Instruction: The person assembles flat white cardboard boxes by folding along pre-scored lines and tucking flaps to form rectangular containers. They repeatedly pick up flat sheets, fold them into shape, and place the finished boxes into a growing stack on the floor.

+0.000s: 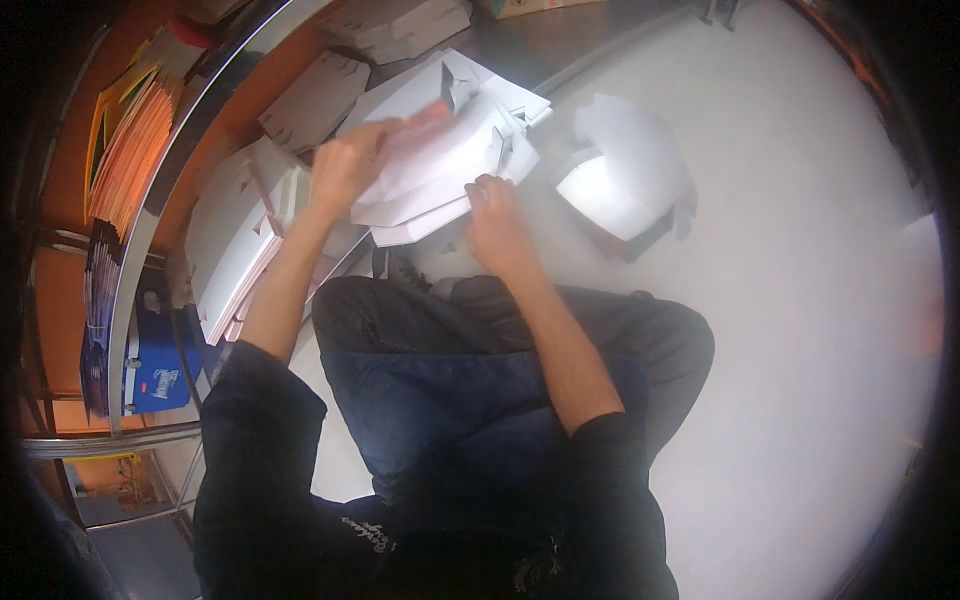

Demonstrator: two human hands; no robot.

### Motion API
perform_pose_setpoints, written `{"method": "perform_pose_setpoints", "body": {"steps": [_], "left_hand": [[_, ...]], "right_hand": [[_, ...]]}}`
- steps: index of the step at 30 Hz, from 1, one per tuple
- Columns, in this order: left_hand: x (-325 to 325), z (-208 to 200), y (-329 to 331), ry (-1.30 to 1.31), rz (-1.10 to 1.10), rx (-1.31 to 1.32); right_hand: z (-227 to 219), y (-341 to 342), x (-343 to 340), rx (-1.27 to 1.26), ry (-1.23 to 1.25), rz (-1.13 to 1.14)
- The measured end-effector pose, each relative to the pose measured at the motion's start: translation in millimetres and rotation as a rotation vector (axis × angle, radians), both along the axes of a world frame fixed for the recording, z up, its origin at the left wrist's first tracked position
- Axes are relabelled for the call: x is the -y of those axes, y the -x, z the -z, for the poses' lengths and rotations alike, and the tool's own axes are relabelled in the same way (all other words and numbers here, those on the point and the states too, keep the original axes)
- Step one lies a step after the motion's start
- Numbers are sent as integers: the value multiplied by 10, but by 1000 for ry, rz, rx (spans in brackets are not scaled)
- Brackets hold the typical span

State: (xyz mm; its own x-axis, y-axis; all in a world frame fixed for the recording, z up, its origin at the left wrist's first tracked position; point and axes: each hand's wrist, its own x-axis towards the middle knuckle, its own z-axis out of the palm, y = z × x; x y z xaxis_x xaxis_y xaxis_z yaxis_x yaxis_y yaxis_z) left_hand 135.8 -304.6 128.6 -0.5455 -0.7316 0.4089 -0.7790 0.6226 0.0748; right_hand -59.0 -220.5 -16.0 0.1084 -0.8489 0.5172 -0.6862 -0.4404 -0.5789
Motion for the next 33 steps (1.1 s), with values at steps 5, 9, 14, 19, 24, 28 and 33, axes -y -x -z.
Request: {"method": "perform_pose_setpoints", "body": {"steps": [5,9,14,19,24,28,33], "left_hand": [[-659,-528,275,243,121,-93],[-1461,-510,518,35,227,90],[-1989,20,607,-271,136,52],[-2355,170,1001,-589,197,-143],[-2150,-526,337,-1067,593,-230],[-2294,-301,47,-939,567,-203],[-2451,-117,258,-1192,373,-250]], "right_hand": [[29,232,18,74,-55,-3],[268,795,7,166,-96,227],[-796,659,-994,384,-97,206],[-863,483,-2118,62,-332,53],[-649,874,-2429,284,-150,63],[-836,934,-2555,587,-269,43],[-1212,872,-2548,276,-378,-136]]}}
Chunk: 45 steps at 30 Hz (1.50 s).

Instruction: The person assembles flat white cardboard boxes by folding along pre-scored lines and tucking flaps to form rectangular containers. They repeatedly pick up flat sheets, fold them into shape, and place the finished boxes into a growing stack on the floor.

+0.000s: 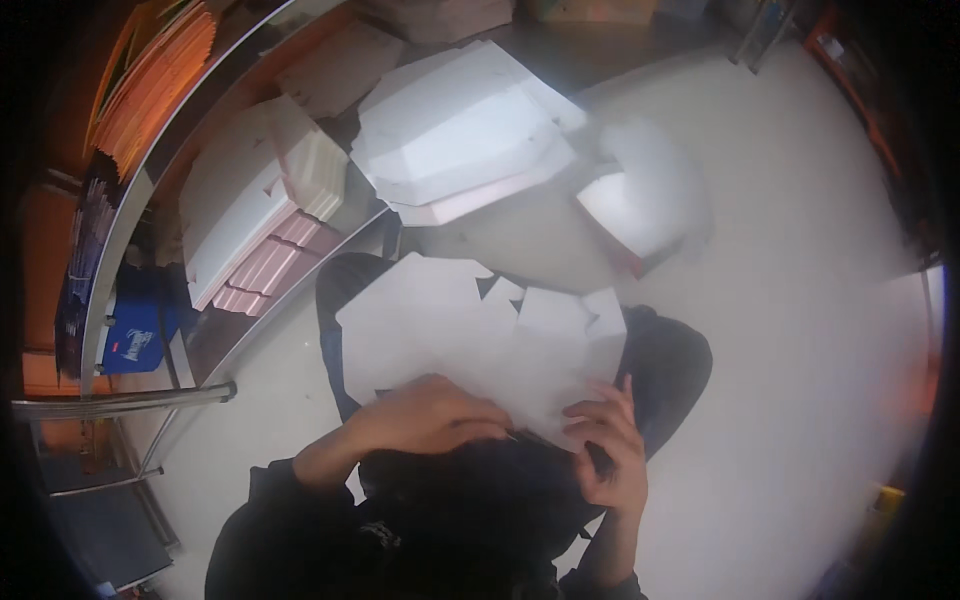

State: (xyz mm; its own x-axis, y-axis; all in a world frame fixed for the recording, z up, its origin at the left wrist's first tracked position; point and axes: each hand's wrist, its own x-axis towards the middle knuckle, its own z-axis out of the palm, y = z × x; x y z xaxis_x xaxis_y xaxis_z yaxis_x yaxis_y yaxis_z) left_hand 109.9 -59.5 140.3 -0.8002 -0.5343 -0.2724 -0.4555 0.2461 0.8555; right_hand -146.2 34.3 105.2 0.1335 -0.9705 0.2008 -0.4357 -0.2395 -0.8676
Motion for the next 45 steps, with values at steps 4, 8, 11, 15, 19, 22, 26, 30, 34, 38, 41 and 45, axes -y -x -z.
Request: {"method": "perform_pose_setpoints", "body": {"steps": [4,8,11,15,19,22,26,30,34,38,41,45], "left_hand": [[21,226,6,-129,-62,-190],[-42,379,18,-230,-296,-204],[-28,529,29,-435,-493,-214],[-114,592,89,-387,-495,-195],[-172,584,141,-253,-468,-239],[-152,504,154,-248,-477,-196],[-188,565,177,-178,-458,-304],[-162,415,144,-303,-433,-382],[-78,173,159,-409,-619,-383],[19,-45,516,-404,-909,-850],[6,-133,569,-373,-820,-1022],[51,-237,641,-453,-890,-1133]], "right_hand": [[28,-83,-12,87,40,-32],[162,-224,1,122,84,214],[287,-256,64,347,242,401],[94,-346,197,-152,237,83],[184,-456,221,-235,173,137],[164,-439,191,-182,132,188],[125,-445,243,-335,87,-65],[58,-479,305,-357,48,-76],[263,-637,233,-53,637,387],[358,-792,118,-328,577,127],[273,-772,216,-312,588,324],[225,-693,350,-156,763,310]]}}
